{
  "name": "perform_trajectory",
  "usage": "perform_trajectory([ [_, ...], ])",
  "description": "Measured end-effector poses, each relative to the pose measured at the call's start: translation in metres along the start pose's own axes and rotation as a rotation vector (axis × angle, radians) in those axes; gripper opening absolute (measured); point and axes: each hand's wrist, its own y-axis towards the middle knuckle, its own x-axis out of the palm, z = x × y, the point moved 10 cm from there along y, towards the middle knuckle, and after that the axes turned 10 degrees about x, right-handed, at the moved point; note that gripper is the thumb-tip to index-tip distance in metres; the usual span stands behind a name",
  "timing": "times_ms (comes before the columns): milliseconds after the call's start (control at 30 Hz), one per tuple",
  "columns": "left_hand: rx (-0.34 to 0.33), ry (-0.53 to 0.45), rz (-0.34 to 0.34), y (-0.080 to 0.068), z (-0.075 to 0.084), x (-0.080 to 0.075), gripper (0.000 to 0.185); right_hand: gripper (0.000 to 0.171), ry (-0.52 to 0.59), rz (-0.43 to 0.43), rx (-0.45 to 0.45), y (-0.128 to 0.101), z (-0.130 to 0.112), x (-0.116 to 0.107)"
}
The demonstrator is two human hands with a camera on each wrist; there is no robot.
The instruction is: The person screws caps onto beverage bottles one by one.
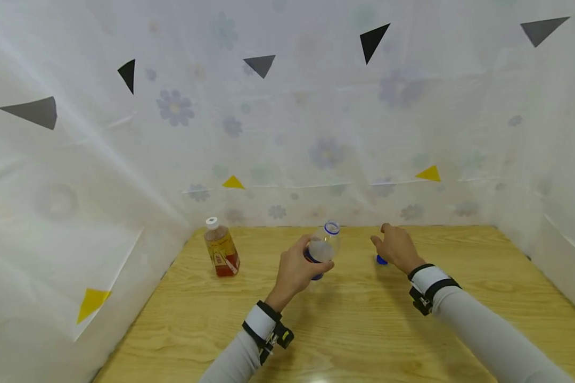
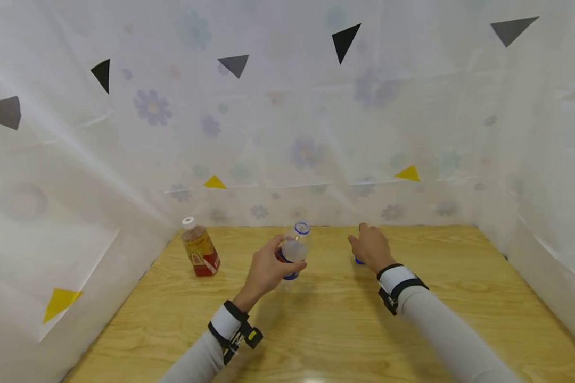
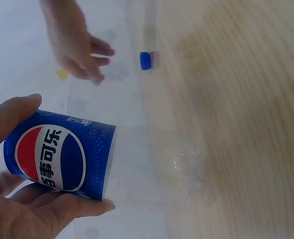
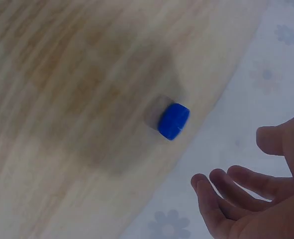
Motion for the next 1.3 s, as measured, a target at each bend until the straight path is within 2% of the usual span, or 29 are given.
perform_trajectory([
  [133,0.001,0.008,-0.002,0.000,0.000,0.000,0.063,0.049,-0.008,-0.087,0.049,0.000,0.014,0.028],
  [233,0.001,0.012,-0.009,0.001,0.000,0.001,0.064,0.045,-0.025,-0.088,0.033,-0.003,0.018,0.039],
  [367,0.003,0.014,-0.016,0.002,0.001,0.001,0.064,0.023,-0.050,-0.080,0.015,-0.009,0.020,0.046],
  [467,0.010,0.022,-0.014,0.002,0.001,0.001,0.063,0.014,-0.040,-0.085,0.018,-0.011,0.021,0.048],
  [800,0.011,0.028,-0.022,0.002,0.000,0.002,0.061,0.030,-0.026,-0.105,0.003,-0.010,0.029,0.053],
  [1000,0.013,0.031,-0.032,0.003,0.001,0.003,0.060,0.033,-0.011,-0.101,0.004,-0.009,0.028,0.044],
  [1300,0.008,0.035,-0.046,0.005,0.002,0.004,0.060,0.033,-0.017,-0.003,-0.035,-0.003,0.016,0.008],
])
